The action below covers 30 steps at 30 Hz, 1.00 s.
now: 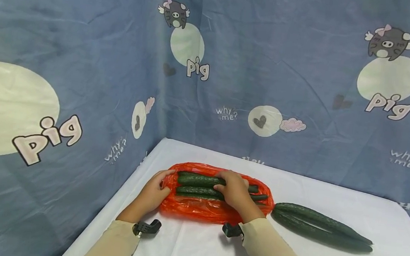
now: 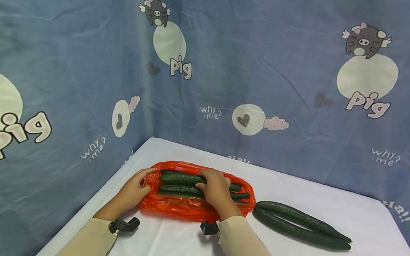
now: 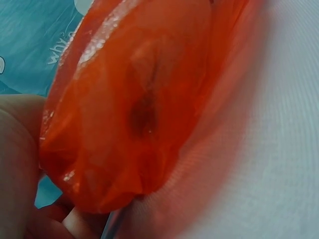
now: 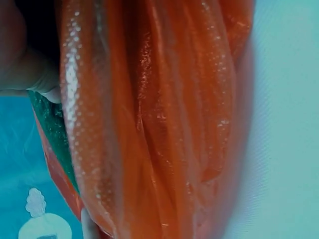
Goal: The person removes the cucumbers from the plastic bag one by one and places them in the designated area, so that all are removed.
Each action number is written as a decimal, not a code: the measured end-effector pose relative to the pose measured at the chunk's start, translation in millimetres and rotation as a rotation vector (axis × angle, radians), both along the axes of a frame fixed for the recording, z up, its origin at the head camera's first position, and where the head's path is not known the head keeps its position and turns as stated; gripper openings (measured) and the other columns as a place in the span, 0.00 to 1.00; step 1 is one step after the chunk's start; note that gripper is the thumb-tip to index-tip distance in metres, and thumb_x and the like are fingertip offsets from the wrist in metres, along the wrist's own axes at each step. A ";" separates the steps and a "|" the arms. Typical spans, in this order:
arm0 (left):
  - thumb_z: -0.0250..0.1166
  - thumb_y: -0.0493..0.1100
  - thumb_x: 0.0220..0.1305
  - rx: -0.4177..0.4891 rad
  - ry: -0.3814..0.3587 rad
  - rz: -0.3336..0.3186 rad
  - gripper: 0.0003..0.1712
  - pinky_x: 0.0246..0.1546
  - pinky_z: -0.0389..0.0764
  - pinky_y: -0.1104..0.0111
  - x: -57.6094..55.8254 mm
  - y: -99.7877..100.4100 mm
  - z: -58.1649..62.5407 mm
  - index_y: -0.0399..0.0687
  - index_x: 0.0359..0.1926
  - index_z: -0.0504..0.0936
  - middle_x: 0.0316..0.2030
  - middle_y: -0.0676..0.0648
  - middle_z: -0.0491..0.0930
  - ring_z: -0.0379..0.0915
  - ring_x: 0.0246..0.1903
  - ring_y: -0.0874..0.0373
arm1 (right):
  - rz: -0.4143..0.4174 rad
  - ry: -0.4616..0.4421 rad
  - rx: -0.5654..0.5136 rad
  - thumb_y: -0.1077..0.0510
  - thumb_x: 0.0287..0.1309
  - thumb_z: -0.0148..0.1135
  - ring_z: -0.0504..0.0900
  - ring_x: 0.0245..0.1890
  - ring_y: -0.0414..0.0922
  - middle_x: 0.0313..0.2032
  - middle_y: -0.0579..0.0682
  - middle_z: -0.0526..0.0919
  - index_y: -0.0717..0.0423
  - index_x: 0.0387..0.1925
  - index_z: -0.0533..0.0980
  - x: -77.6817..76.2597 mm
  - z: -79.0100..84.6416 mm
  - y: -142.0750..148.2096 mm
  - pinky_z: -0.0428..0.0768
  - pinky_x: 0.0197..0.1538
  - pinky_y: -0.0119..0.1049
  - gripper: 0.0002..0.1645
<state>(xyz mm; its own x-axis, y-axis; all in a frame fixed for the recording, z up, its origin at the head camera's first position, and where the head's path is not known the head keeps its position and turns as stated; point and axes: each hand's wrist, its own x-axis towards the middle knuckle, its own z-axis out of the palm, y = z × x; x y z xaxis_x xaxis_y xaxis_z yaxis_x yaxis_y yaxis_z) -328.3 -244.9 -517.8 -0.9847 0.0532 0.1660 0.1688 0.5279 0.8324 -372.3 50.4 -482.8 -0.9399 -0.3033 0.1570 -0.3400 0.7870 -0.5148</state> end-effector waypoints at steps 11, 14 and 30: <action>0.56 0.30 0.64 -0.023 0.016 -0.014 0.38 0.71 0.70 0.45 -0.2 -1.1 1.2 0.49 0.75 0.70 0.73 0.41 0.68 0.66 0.72 0.42 | 0.012 0.128 0.012 0.47 0.57 0.75 0.79 0.62 0.49 0.57 0.40 0.86 0.37 0.55 0.85 12.4 1.3 0.5 0.70 0.61 0.61 0.22; 0.56 0.30 0.64 -0.012 0.011 -0.013 0.37 0.72 0.69 0.44 -0.2 0.1 0.0 0.48 0.76 0.70 0.73 0.40 0.68 0.64 0.73 0.41 | 0.005 0.132 0.021 0.47 0.58 0.75 0.79 0.62 0.50 0.57 0.41 0.86 0.36 0.56 0.85 15.4 1.6 2.6 0.71 0.60 0.61 0.23; 0.56 0.30 0.65 -0.012 0.027 -0.007 0.37 0.71 0.70 0.43 -0.8 0.6 -2.2 0.48 0.76 0.70 0.73 0.40 0.68 0.66 0.72 0.40 | -0.041 0.136 0.060 0.47 0.58 0.75 0.80 0.58 0.50 0.58 0.41 0.85 0.36 0.60 0.84 33.0 1.3 19.4 0.72 0.58 0.60 0.27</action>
<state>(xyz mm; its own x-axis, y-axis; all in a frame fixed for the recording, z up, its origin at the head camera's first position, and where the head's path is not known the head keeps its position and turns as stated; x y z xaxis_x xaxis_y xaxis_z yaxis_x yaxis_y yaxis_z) -329.1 -244.3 -520.0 -0.9795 0.0621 0.1914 0.1945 0.5363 0.8213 -339.3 69.9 -481.5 -0.9229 -0.2775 0.2668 -0.3703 0.8297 -0.4178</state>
